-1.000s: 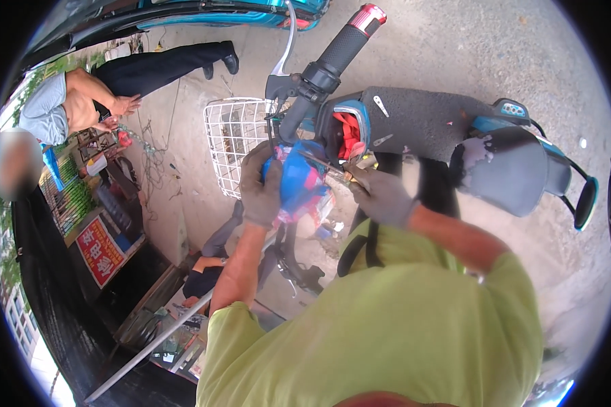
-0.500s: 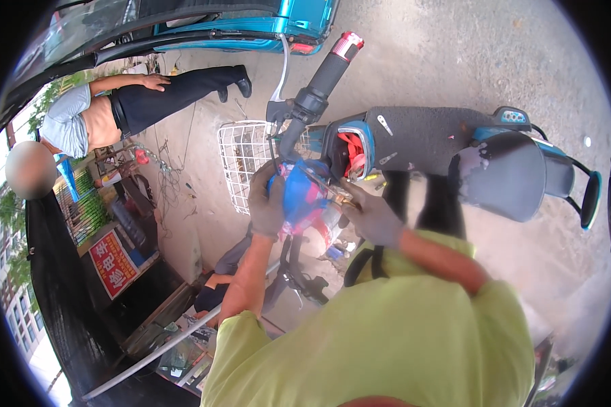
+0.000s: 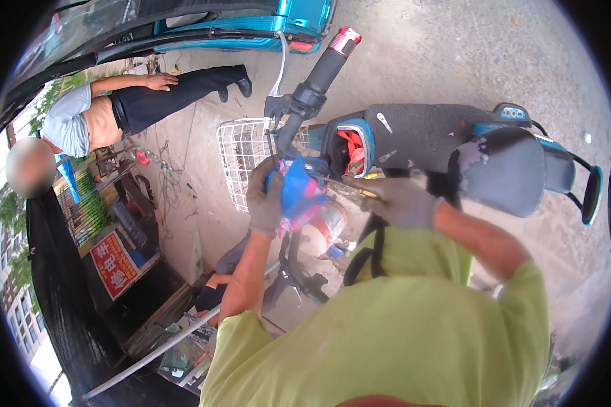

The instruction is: The person repairs the front electrical assembly of a blue moped using a screwdriver to tighten screws and pliers to strip and connect wires under the front cowl.

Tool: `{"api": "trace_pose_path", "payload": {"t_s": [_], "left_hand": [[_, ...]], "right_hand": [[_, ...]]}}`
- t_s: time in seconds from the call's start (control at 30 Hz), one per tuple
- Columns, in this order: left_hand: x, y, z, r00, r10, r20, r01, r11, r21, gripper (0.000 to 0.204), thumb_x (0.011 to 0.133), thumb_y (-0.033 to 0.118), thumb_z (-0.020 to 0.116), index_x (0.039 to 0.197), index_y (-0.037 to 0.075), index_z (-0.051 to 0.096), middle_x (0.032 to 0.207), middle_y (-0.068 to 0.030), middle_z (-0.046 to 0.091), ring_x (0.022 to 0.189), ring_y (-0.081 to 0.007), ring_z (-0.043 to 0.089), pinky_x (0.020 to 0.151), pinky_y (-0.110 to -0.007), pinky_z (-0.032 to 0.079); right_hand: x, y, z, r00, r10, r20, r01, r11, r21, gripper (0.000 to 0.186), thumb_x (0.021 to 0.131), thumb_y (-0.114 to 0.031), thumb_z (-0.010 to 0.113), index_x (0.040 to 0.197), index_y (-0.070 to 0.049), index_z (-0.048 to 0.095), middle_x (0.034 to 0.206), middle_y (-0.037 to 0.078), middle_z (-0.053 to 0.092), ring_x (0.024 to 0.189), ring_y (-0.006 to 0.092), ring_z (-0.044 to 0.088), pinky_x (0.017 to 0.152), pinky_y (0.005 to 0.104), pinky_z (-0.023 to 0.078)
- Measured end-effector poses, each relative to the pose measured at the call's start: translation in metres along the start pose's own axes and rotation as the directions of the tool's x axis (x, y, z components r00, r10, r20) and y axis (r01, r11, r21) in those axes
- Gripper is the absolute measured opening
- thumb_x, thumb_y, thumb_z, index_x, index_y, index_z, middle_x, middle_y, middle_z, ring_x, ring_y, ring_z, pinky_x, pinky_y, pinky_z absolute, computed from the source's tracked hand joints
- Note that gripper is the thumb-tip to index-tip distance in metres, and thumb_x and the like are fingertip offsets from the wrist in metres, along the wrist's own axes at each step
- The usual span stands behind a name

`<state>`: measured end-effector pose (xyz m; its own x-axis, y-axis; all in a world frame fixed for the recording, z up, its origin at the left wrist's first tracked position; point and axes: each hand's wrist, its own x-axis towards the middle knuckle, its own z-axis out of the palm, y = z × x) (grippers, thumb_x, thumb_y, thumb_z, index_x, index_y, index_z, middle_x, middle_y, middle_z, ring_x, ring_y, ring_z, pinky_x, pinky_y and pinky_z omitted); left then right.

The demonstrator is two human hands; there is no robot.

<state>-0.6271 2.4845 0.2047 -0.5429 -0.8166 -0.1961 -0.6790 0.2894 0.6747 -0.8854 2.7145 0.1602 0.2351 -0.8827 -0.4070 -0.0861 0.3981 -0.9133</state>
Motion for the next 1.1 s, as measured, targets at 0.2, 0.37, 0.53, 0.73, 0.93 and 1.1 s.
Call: {"api": "trace_pose_path", "payload": {"t_s": [0.2,0.37,0.53,0.73,0.93,1.1], "left_hand": [[-0.001,-0.004,-0.001,0.999,-0.035,0.005,0.035,0.999,0.001,0.033,0.104,0.011,0.066,0.135,-0.001,0.072,0.128,-0.0157,0.070,0.121,-0.0261,0.067,0.107,-0.037,0.051],[0.001,-0.003,-0.002,1.000,0.003,0.013,-0.003,1.000,0.031,0.033,0.103,0.010,0.066,0.133,0.000,0.072,0.129,-0.0168,0.071,0.121,-0.0281,0.067,0.108,-0.039,0.051],[0.001,-0.009,-0.003,1.000,0.005,0.016,-0.006,0.998,0.057,0.032,0.102,0.010,0.066,0.132,0.001,0.073,0.127,-0.0177,0.071,0.119,-0.0307,0.068,0.106,-0.041,0.052],[0.003,-0.002,-0.004,0.999,0.017,0.032,-0.020,0.996,0.083,0.031,0.101,0.010,0.066,0.131,0.001,0.072,0.127,-0.0178,0.070,0.120,-0.0318,0.067,0.106,-0.041,0.052],[0.001,-0.005,-0.004,0.999,0.026,0.044,-0.029,0.997,0.078,0.035,0.105,0.012,0.063,0.138,-0.001,0.069,0.132,-0.0148,0.069,0.123,-0.0271,0.065,0.110,-0.039,0.049],[0.001,-0.002,-0.004,0.997,0.032,0.071,-0.039,0.994,0.098,0.037,0.110,0.014,0.061,0.143,-0.003,0.067,0.136,-0.0132,0.068,0.126,-0.0231,0.064,0.113,-0.037,0.047]], "right_hand": [[0.008,0.009,0.000,1.000,-0.011,0.022,0.009,0.995,0.099,0.065,0.106,-0.023,0.058,0.170,-0.024,0.041,0.148,0.022,0.066,0.121,0.0390,0.071,0.108,0.0453,0.053],[0.013,0.002,-0.010,1.000,-0.002,0.030,-0.002,0.991,0.133,0.068,0.104,-0.020,0.059,0.170,-0.025,0.041,0.140,0.022,0.070,0.116,0.0358,0.074,0.107,0.0452,0.054],[0.027,0.010,-0.025,0.998,-0.036,0.053,0.033,0.998,0.061,0.068,0.100,-0.016,0.057,0.167,-0.024,0.047,0.117,0.020,0.077,0.103,0.0356,0.074,0.102,0.0453,0.055],[0.043,0.032,-0.005,0.986,-0.168,-0.025,0.166,0.984,-0.059,0.067,0.100,-0.015,0.056,0.166,-0.024,0.048,0.126,0.018,0.075,0.103,0.0363,0.074,0.096,0.0445,0.057],[0.045,0.006,0.062,0.980,-0.031,-0.195,0.037,0.999,0.023,0.063,0.105,-0.019,0.056,0.167,-0.023,0.046,0.132,0.020,0.072,0.109,0.0380,0.073,0.097,0.0465,0.058],[0.058,0.017,0.101,0.903,-0.142,-0.405,0.194,0.977,0.089,0.063,0.106,-0.017,0.055,0.167,-0.017,0.044,0.141,0.018,0.069,0.108,0.0365,0.073,0.096,0.0445,0.059]]}}
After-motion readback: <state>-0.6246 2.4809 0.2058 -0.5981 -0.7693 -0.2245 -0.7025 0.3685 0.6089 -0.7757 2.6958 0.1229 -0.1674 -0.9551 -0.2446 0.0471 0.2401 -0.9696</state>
